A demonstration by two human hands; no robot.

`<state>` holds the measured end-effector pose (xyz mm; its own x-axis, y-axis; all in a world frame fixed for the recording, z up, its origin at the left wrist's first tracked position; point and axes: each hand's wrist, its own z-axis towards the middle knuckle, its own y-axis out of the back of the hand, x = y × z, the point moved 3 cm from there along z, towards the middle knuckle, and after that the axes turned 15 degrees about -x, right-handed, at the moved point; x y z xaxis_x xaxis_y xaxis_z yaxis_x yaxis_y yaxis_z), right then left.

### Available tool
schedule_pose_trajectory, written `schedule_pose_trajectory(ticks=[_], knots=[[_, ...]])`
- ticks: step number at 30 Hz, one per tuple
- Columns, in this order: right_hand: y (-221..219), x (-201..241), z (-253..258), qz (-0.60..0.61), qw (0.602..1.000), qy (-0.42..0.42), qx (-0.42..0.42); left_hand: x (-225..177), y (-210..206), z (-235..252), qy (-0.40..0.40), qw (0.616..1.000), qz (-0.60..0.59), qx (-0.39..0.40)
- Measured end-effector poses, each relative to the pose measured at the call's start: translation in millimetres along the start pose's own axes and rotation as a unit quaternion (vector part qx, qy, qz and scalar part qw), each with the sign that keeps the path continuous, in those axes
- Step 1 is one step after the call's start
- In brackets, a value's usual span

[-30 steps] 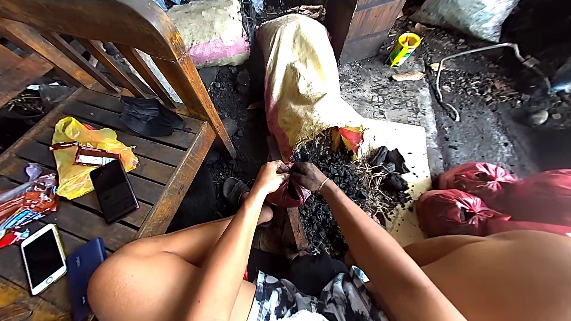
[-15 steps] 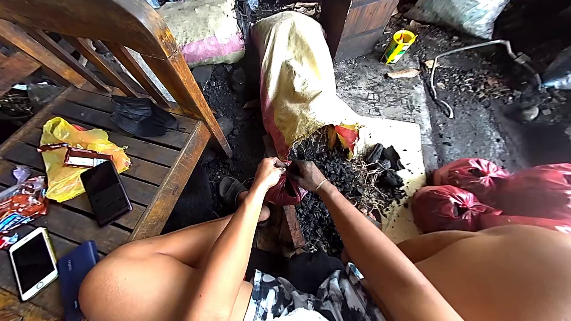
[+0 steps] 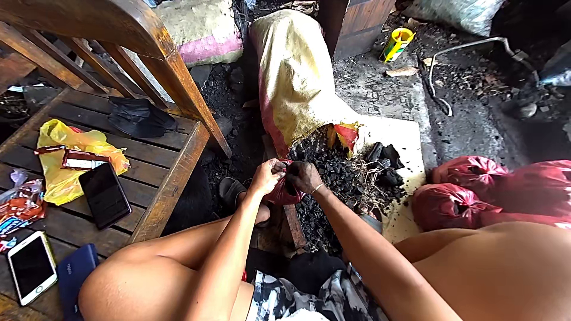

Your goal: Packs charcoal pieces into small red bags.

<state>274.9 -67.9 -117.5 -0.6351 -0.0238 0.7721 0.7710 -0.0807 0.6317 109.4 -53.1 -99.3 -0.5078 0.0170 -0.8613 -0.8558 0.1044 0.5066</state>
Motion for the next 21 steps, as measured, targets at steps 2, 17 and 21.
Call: schedule_pose_trajectory(ticks=[2, 17, 21], knots=[[-1.1, 0.4, -0.7, 0.007, 1.000, -0.001, -0.006, 0.2, -0.2, 1.4, 0.018, 1.000, -0.008, 0.000], [5.5, 2.7, 5.5, 0.012, 0.998, -0.056, 0.000, -17.4, -8.7, -8.6, 0.081, 0.990, 0.042, -0.107], [6.2, 2.7, 7.2, 0.024, 0.997, -0.073, -0.008, -8.9, -10.1, -6.6, 0.066, 0.995, 0.006, -0.069]])
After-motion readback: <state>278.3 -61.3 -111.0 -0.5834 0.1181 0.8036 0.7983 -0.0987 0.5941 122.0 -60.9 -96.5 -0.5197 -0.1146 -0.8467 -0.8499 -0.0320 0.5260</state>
